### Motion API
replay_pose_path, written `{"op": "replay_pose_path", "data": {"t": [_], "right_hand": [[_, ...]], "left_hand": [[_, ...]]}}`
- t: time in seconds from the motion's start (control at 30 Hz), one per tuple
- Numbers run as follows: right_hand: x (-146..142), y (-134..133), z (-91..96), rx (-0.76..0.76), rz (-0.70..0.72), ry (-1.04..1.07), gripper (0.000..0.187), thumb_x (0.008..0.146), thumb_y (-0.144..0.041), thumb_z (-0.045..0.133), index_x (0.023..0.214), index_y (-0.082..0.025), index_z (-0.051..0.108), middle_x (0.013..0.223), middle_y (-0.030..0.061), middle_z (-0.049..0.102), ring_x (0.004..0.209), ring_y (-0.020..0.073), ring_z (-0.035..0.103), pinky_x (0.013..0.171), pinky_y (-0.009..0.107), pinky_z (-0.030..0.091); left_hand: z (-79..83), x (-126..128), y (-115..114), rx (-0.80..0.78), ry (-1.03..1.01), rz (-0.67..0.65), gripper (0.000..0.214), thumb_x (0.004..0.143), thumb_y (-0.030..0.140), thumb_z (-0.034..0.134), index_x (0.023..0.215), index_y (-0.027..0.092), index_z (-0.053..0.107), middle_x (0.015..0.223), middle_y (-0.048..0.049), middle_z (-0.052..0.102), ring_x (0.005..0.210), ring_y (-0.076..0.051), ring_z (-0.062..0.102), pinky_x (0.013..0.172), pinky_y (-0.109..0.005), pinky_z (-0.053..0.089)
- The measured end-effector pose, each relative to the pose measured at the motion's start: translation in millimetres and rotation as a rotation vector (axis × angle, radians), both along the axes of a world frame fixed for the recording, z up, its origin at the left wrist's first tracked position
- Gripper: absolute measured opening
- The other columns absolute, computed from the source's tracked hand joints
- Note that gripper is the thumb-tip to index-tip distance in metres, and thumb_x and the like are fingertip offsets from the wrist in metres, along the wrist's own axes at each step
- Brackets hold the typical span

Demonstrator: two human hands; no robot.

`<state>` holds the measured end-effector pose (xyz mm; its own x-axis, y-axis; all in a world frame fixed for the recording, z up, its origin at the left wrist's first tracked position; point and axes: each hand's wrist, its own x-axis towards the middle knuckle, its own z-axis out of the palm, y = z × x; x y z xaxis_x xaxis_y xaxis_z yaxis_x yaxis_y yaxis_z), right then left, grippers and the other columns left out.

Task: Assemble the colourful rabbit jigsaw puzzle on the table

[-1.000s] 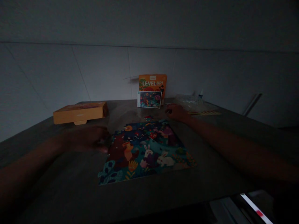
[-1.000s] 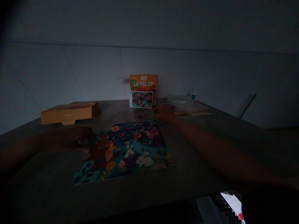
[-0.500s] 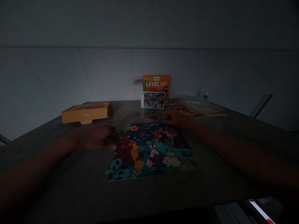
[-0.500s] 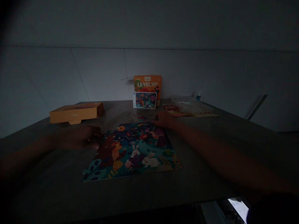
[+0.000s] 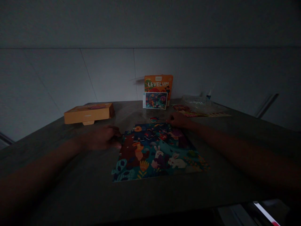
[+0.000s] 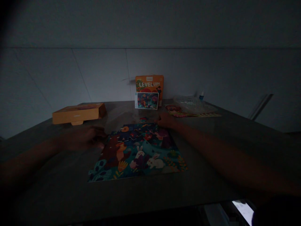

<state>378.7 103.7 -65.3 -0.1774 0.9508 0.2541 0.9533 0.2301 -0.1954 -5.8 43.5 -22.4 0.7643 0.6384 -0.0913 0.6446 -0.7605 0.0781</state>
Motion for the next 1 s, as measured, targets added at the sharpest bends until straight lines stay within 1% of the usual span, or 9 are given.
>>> {"op": "replay_pose_path", "data": {"t": [0.07,0.17,0.3,0.4,0.5,0.6,0.7,0.8,1.0], "right_hand": [[-0.7,-0.4,1.3,0.051,0.004,0.064,0.023,0.083,-0.035,0.063,0.074,-0.014,0.068,0.079,0.0086,0.071,0.072,0.0191,0.062,0.062,0.026,0.041],[-3.5,-1.5,3.5,0.152,0.021,0.17,0.022,0.083,-0.034,0.061,0.077,-0.014,0.067,0.085,0.0101,0.07,0.078,0.0208,0.062,0.069,0.028,0.042],[-7.9,-0.3,4.0,0.252,0.074,0.321,0.023,0.082,-0.035,0.058,0.075,-0.014,0.063,0.081,0.009,0.067,0.078,0.0207,0.06,0.071,0.03,0.042],[-10.4,1.6,2.1,0.271,0.136,0.423,0.028,0.082,-0.04,0.054,0.071,-0.015,0.06,0.075,0.0059,0.064,0.073,0.0187,0.058,0.069,0.029,0.041],[-13.4,1.0,-0.2,0.258,0.178,0.5,0.038,0.082,-0.049,0.051,0.065,-0.016,0.059,0.068,0.0038,0.06,0.067,0.0172,0.054,0.064,0.028,0.039],[-17.7,-3.0,-0.5,0.227,0.198,0.543,0.048,0.083,-0.057,0.048,0.062,-0.016,0.06,0.062,0.0022,0.055,0.06,0.0155,0.049,0.057,0.028,0.036],[-21.2,-7.1,1.9,0.212,0.194,0.557,0.05,0.086,-0.057,0.046,0.068,-0.014,0.065,0.06,0.0017,0.055,0.057,0.0145,0.047,0.053,0.027,0.034],[-21.9,-9.1,4.6,0.232,0.18,0.528,0.046,0.089,-0.05,0.047,0.075,-0.013,0.07,0.065,0.0029,0.06,0.06,0.0154,0.051,0.056,0.026,0.036],[-23.6,-14.5,-1.7,0.233,0.191,0.311,0.027,0.086,-0.03,0.057,0.079,-0.012,0.077,0.077,0.0064,0.072,0.071,0.0198,0.062,0.063,0.028,0.039]], "left_hand": [[0.9,0.4,-1.4,0.002,-0.001,0.007,0.027,0.095,0.038,0.057,0.096,0.015,0.071,0.096,-0.0081,0.066,0.091,-0.023,0.063,0.078,-0.03,0.046],[1.3,1.0,-2.3,0.016,0.008,0.02,0.026,0.094,0.036,0.06,0.099,0.013,0.071,0.095,-0.0077,0.066,0.089,-0.022,0.063,0.076,-0.028,0.046],[-0.7,0.4,0.5,0.027,0.011,-0.008,0.028,0.094,0.039,0.06,0.099,0.013,0.07,0.096,-0.0079,0.066,0.089,-0.022,0.064,0.076,-0.028,0.046],[-1.7,-0.1,1.8,0.046,0.021,-0.004,0.029,0.094,0.041,0.061,0.099,0.014,0.07,0.098,-0.0075,0.067,0.09,-0.022,0.065,0.077,-0.028,0.047],[-0.8,0.5,0.6,0.064,0.015,-0.006,0.029,0.094,0.042,0.061,0.1,0.016,0.07,0.098,-0.0067,0.068,0.091,-0.022,0.065,0.079,-0.028,0.047],[0.9,1.8,-0.7,0.053,-0.003,0.003,0.027,0.094,0.042,0.059,0.099,0.018,0.07,0.096,-0.0062,0.069,0.088,-0.021,0.066,0.074,-0.027,0.048],[1.6,3.1,-0.5,0.046,-0.021,0.019,0.026,0.095,0.04,0.056,0.094,0.019,0.072,0.094,-0.0063,0.068,0.084,-0.021,0.066,0.072,-0.028,0.048],[0.7,4.6,-0.4,0.059,-0.014,0.025,0.027,0.096,0.036,0.052,0.092,0.018,0.072,0.093,-0.0068,0.067,0.086,-0.022,0.066,0.074,-0.029,0.048],[-6.5,6.2,-2.2,0.142,-0.055,-0.029,0.028,0.098,0.026,0.045,0.098,0.017,0.072,0.095,-0.0087,0.066,0.087,-0.021,0.065,0.077,-0.032,0.05]]}}
